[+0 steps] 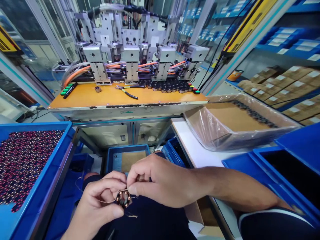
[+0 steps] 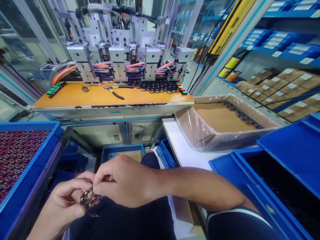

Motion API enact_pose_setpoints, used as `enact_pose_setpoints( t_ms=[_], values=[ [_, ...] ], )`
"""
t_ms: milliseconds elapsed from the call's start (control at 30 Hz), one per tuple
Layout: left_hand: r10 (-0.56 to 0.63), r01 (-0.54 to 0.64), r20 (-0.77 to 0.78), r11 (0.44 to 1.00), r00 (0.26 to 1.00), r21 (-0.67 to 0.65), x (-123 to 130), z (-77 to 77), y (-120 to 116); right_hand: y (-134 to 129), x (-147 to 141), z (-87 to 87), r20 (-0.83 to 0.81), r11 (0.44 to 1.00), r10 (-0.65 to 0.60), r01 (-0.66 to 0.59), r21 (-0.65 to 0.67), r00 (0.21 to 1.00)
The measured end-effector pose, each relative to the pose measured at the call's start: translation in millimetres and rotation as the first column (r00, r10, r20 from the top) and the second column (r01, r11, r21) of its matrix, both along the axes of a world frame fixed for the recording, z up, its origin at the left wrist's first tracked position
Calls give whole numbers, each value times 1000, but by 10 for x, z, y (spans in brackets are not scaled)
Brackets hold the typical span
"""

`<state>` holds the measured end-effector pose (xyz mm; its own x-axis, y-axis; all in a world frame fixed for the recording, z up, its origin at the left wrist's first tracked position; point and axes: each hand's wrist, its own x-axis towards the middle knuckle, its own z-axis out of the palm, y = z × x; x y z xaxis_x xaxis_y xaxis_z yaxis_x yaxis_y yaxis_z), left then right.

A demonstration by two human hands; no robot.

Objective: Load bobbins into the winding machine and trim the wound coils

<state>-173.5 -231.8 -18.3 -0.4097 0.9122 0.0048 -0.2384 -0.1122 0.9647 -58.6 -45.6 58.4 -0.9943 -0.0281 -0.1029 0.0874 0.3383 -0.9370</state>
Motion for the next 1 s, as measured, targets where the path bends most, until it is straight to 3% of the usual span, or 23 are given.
enact_pose_setpoints(
  t_ms=[267,600,767,833,933,1000],
  values=[
    [-52,45,91,996,994,79,-5,-111,4,-33,81,-107,77,962,-64,82,-260,995],
    [-14,17,-22,991,1000,136,20,61,90,-83,123,-93,77,949,-49,71,-307,996],
    [28,-16,-78,990,997,143,36,46,88,-96,147,-94,17,977,-65,67,-201,998],
    [34,-29,-44,992,998,125,46,17,71,-55,180,-78,-23,992,-12,9,-124,1000],
    [-21,16,48,993,999,117,51,-18,61,64,230,-52,-183,982,118,-88,164,976],
    [-81,65,107,988,991,140,42,-32,67,141,230,-58,-391,909,170,8,416,905]
  ],
)
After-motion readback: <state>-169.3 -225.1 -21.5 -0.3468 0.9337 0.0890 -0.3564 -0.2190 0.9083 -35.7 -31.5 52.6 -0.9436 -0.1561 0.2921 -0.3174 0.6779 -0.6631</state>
